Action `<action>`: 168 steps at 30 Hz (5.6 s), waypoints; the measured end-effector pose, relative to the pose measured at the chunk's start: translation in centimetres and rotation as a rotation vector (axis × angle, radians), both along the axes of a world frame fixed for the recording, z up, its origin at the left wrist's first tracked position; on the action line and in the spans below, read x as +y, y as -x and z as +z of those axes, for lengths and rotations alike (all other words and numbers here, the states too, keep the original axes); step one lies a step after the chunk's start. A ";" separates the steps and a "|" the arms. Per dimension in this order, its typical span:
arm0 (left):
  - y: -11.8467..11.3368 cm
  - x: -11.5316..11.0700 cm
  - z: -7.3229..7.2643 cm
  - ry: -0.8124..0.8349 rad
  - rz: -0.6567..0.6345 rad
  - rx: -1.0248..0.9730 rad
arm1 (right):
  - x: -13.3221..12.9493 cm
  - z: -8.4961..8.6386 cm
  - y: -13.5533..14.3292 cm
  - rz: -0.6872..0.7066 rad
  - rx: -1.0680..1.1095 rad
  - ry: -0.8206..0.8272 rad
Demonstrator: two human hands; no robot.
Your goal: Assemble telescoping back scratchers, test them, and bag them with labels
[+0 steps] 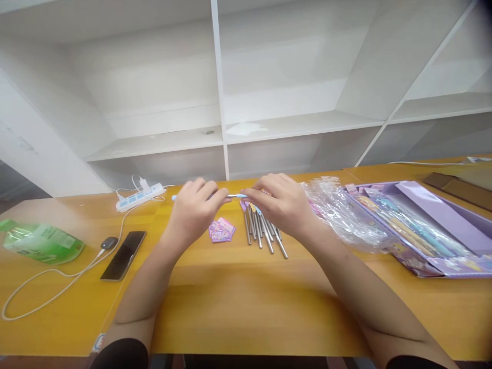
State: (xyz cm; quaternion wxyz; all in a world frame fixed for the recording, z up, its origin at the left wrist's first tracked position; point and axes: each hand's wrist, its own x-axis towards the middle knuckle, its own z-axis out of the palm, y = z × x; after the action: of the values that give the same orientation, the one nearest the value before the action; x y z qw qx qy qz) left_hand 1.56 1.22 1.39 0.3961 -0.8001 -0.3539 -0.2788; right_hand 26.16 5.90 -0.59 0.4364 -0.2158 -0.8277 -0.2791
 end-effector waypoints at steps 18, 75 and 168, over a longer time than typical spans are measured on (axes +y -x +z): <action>6.5 2.0 2.3 -0.216 0.042 -0.232 | 3.0 0.7 -4.1 -0.136 0.245 -0.049; 20.6 3.3 4.4 -0.363 0.013 -0.425 | 8.2 2.0 -18.3 -0.401 0.539 0.201; -0.7 0.8 -1.4 -0.020 -0.194 -0.110 | -1.1 -0.6 0.1 -0.096 -0.097 0.120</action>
State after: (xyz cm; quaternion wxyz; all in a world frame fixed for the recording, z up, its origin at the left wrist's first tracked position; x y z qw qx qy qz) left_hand 2.30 2.05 -0.04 0.3552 -0.8099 -0.2934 -0.3629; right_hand 26.01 4.75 -1.22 0.3683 -0.2674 -0.8517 -0.2599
